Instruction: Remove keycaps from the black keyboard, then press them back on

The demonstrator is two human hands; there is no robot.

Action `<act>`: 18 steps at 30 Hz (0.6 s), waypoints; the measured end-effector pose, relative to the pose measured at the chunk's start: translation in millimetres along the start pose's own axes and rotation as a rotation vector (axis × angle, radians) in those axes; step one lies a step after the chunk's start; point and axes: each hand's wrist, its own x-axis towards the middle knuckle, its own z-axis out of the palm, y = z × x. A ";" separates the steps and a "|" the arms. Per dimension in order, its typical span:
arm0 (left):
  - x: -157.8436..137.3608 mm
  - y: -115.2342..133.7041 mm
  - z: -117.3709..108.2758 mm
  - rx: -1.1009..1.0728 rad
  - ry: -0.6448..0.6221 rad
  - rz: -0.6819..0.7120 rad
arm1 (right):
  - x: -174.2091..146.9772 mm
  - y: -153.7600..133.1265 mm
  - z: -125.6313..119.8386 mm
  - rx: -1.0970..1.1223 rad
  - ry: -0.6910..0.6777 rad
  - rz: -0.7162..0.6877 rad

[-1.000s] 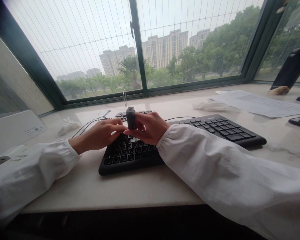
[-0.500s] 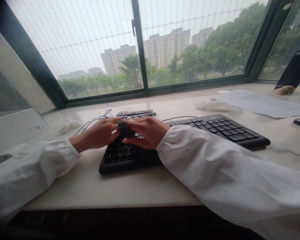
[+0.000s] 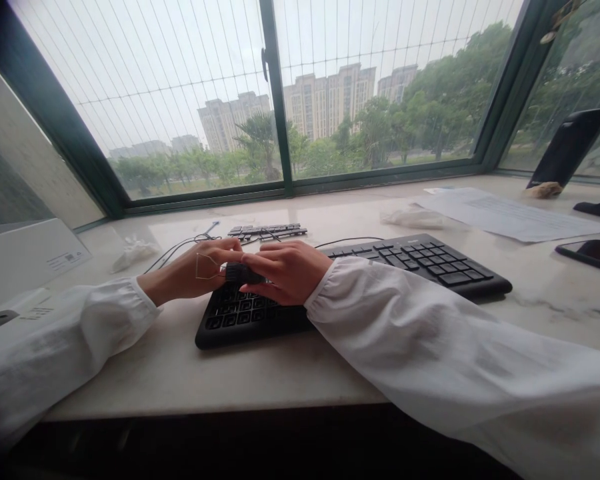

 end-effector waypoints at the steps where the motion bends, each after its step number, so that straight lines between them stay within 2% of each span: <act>1: 0.0 -0.1 0.0 0.001 0.000 0.000 | 0.1 -0.2 0.0 -0.010 0.010 -0.006; 10: -0.1 -0.6 2.4 0.017 0.020 -0.009 | -0.7 1.4 -0.5 -0.001 0.042 -0.018; 12: -0.2 -2.7 4.6 0.045 0.031 0.001 | -1.7 6.7 -0.7 0.014 0.044 0.018; 18: -1.1 -5.9 8.7 0.098 0.033 0.001 | -3.2 14.1 -1.7 0.194 0.168 0.174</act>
